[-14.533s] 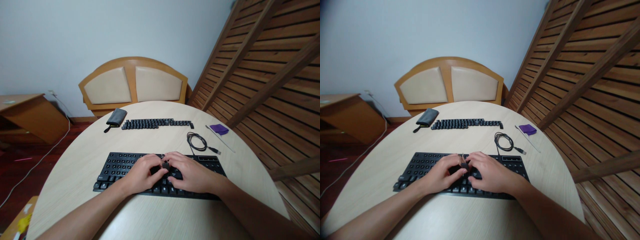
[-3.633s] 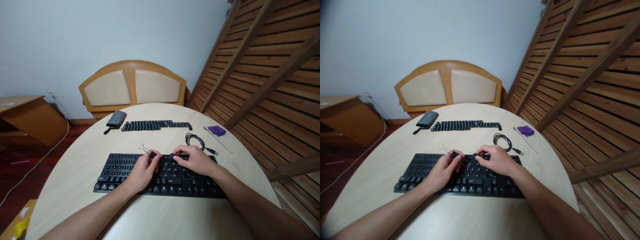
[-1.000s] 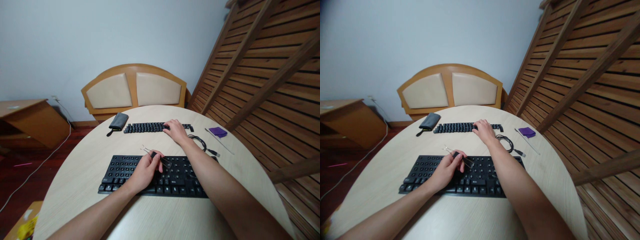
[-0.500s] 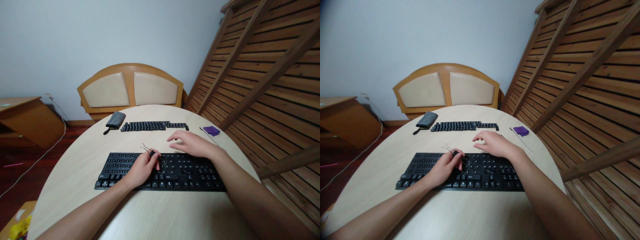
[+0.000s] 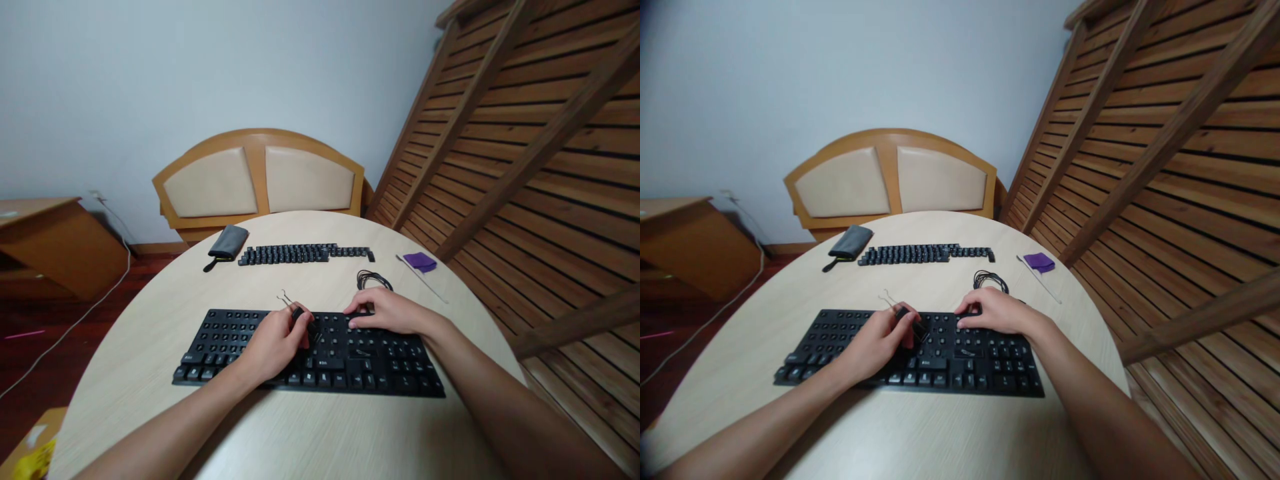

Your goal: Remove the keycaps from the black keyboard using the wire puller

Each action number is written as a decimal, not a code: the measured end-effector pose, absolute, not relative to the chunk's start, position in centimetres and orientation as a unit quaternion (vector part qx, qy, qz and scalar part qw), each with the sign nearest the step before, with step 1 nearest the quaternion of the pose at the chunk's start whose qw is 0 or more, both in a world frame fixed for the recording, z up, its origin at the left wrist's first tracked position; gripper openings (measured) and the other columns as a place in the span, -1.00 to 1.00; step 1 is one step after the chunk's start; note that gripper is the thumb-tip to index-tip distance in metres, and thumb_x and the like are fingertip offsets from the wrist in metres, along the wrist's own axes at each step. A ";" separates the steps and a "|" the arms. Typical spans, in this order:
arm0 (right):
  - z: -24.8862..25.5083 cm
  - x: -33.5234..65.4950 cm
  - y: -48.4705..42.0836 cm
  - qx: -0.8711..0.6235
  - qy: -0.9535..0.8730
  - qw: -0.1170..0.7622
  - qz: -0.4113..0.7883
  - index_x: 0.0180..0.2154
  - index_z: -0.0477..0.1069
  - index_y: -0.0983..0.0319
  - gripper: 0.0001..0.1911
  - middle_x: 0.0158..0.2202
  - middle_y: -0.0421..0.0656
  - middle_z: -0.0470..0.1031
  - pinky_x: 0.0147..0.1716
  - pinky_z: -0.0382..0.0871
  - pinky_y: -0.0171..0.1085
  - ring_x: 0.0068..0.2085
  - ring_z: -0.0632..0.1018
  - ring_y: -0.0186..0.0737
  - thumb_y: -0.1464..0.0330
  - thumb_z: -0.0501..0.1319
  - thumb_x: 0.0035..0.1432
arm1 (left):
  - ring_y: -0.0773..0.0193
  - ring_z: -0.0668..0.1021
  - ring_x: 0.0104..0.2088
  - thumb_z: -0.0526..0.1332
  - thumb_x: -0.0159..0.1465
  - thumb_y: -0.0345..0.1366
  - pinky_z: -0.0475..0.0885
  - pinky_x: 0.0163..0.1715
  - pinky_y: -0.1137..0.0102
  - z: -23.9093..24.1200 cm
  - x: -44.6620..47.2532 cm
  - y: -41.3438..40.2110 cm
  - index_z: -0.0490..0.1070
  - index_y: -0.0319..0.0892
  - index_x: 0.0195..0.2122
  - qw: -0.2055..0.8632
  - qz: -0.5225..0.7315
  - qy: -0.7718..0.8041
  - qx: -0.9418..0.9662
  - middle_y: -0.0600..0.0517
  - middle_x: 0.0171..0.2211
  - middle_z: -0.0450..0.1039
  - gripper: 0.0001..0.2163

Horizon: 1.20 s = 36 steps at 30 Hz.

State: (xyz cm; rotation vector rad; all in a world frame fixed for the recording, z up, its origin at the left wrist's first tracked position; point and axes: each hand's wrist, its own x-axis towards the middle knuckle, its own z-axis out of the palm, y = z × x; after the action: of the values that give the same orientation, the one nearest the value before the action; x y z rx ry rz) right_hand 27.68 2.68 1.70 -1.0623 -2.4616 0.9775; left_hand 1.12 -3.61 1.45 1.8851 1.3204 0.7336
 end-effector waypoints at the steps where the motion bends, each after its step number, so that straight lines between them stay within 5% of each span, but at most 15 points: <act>1: 1.7 27.4 2.5 -0.363 -0.857 0.147 0.336 -0.13 0.60 0.22 -0.67 -0.18 -0.09 0.62 -0.17 0.40 -0.24 -0.19 0.57 -0.16 0.16 0.33 0.13 | 0.22 0.54 -0.51 -0.01 0.43 -0.14 0.37 -0.41 0.37 1.7 1.2 -3.8 0.43 -0.19 -0.26 0.343 0.282 0.512 0.735 0.07 -0.57 0.49 -0.69; 14: 0.6 22.1 0.4 -0.338 -0.887 0.248 0.193 -0.20 0.58 0.18 -0.84 -0.22 -0.13 0.59 -0.12 0.38 -0.22 -0.15 0.55 -0.17 0.28 0.27 0.22 | 0.25 0.54 -0.45 -0.03 0.44 -0.22 0.38 -0.33 0.38 2.0 2.4 -5.4 0.45 -0.21 -0.33 0.332 0.281 0.425 0.794 0.02 -0.49 0.50 -0.67; 23: 1.2 24.6 0.9 -0.264 -0.909 0.199 0.254 0.04 0.48 0.16 -0.50 -0.03 -0.07 0.52 0.06 0.33 -0.10 0.00 0.50 -0.09 0.17 0.39 0.07 | 0.26 0.54 -0.48 -0.02 0.44 -0.24 0.38 -0.37 0.40 1.6 0.9 -3.8 0.45 -0.21 -0.23 0.334 0.255 0.390 0.819 0.05 -0.52 0.49 -0.72; 31: -0.5 22.7 1.4 -0.272 -0.892 0.273 0.234 -0.10 0.53 0.18 -0.75 -0.12 -0.12 0.58 -0.02 0.35 -0.16 -0.07 0.52 -0.16 0.25 0.32 0.19 | 0.28 0.52 -0.49 0.02 0.43 -0.21 0.36 -0.39 0.40 1.7 0.9 -3.8 0.37 -0.21 -0.12 0.341 0.318 0.434 0.771 0.07 -0.51 0.47 -0.78; 36: -0.5 22.1 1.5 -0.311 -0.870 0.296 0.244 -0.16 0.54 0.19 -0.84 -0.21 -0.13 0.61 -0.10 0.37 -0.20 -0.15 0.55 -0.19 0.33 0.21 0.29 | 0.30 0.47 -0.50 0.06 0.41 -0.22 0.32 -0.41 0.42 1.6 1.6 -4.0 0.43 -0.20 -0.31 0.352 0.285 0.432 0.780 0.07 -0.52 0.45 -0.76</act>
State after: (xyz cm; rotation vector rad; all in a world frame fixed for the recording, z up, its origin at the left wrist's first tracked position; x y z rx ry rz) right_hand 22.09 1.51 -0.54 -0.8262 -2.3127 0.6483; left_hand 1.62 -3.99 1.61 2.0190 1.1173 0.7365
